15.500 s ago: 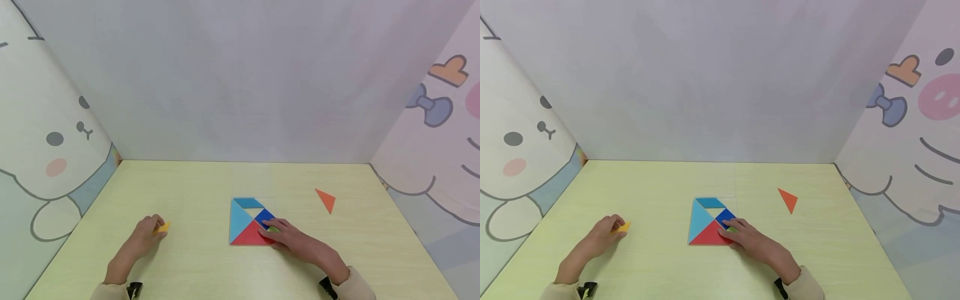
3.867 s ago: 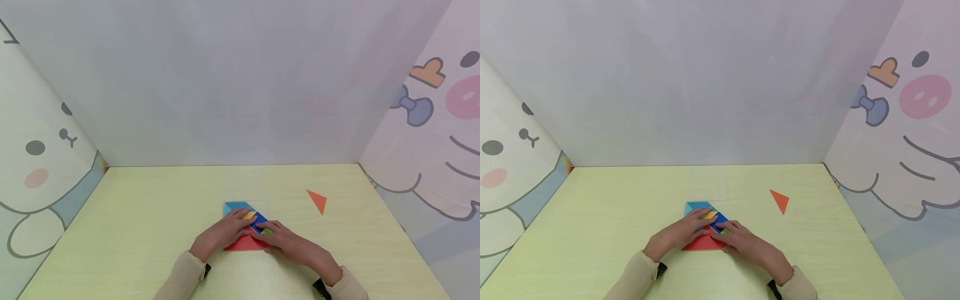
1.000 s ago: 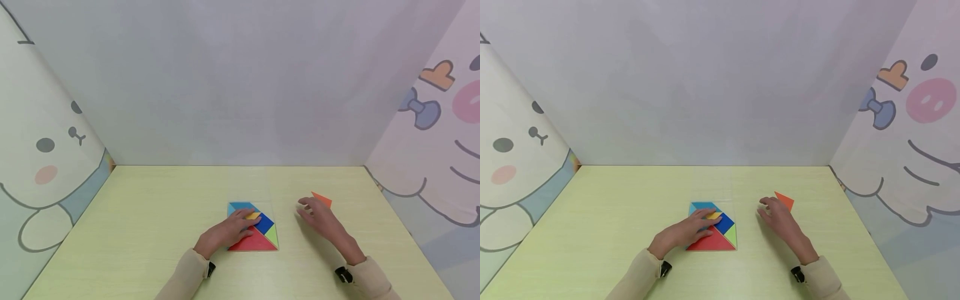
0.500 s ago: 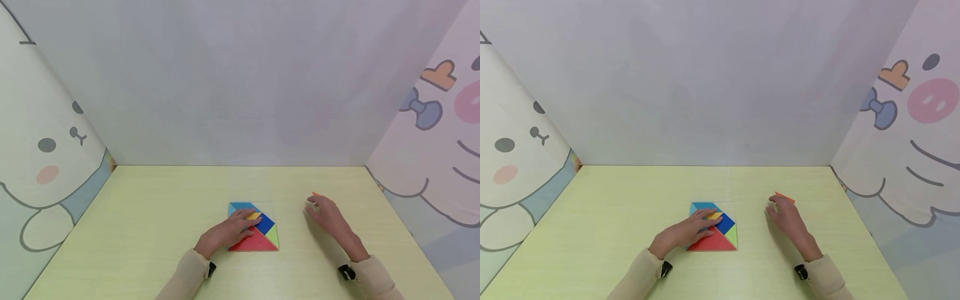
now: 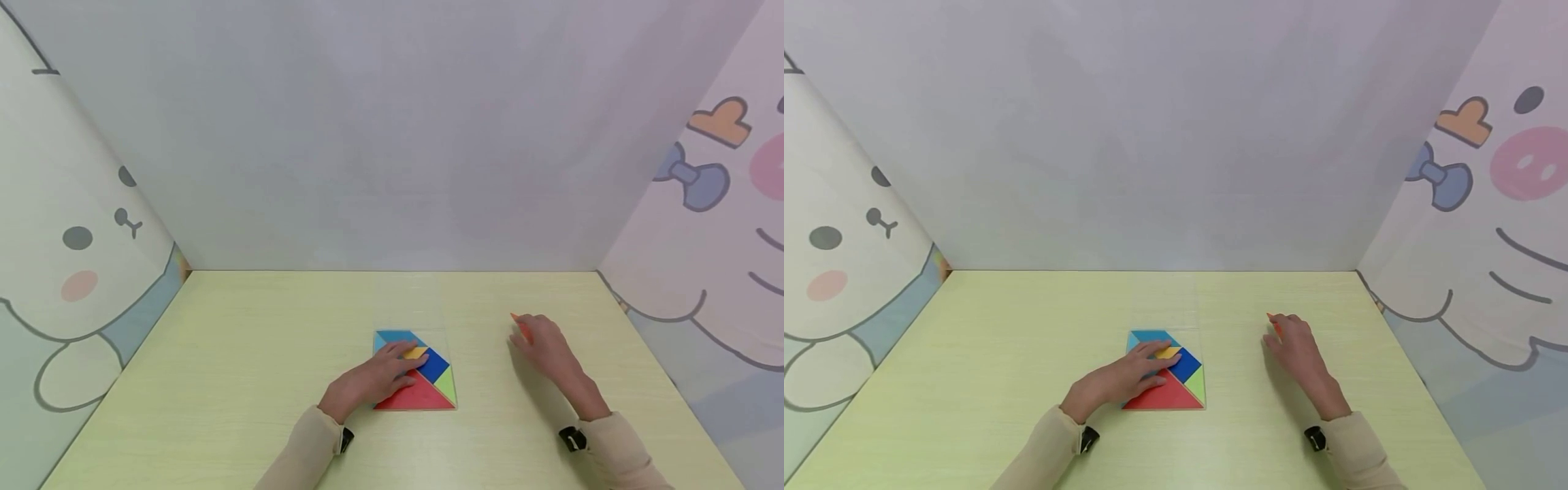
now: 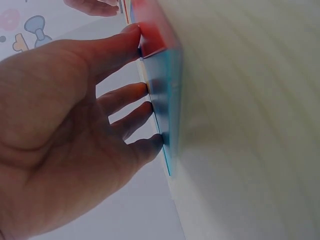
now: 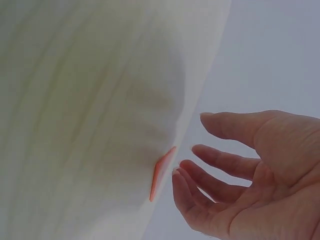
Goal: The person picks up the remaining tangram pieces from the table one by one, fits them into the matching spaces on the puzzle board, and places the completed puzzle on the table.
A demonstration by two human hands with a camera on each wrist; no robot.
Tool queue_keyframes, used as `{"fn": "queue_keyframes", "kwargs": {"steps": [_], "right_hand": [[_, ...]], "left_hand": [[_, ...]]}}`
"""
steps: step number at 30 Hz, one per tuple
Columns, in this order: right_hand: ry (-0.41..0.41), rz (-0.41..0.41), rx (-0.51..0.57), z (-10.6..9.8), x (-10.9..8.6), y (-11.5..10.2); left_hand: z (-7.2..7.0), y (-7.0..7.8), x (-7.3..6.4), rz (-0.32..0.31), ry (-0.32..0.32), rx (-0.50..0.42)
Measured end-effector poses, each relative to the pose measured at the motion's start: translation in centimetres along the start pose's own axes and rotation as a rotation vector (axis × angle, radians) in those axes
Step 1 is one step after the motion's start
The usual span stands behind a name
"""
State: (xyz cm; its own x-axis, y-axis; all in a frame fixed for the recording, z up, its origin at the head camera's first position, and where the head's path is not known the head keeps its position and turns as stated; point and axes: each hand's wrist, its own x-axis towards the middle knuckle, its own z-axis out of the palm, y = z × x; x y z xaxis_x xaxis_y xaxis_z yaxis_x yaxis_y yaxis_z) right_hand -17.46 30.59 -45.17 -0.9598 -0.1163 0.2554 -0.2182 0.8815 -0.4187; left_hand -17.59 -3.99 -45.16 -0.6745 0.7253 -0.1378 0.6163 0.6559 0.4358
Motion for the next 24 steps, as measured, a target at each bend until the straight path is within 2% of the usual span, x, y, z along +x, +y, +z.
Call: {"fn": "queue_keyframes", "kwargs": {"steps": [9, 16, 24], "right_hand": [[0.004, 0.048, 0.007, -0.3, 0.1, 0.9], [-0.015, 0.092, 0.005, -0.3, 0.2, 1.4], [-0.026, 0.098, -0.006, -0.4, 0.1, 1.7]], "left_hand": [[0.0, 0.0, 0.0, -0.024, -0.015, -0.021], [0.1, 0.0, 0.1, -0.008, -0.012, 0.002], [0.1, 0.1, 0.1, -0.008, -0.016, 0.01]]}}
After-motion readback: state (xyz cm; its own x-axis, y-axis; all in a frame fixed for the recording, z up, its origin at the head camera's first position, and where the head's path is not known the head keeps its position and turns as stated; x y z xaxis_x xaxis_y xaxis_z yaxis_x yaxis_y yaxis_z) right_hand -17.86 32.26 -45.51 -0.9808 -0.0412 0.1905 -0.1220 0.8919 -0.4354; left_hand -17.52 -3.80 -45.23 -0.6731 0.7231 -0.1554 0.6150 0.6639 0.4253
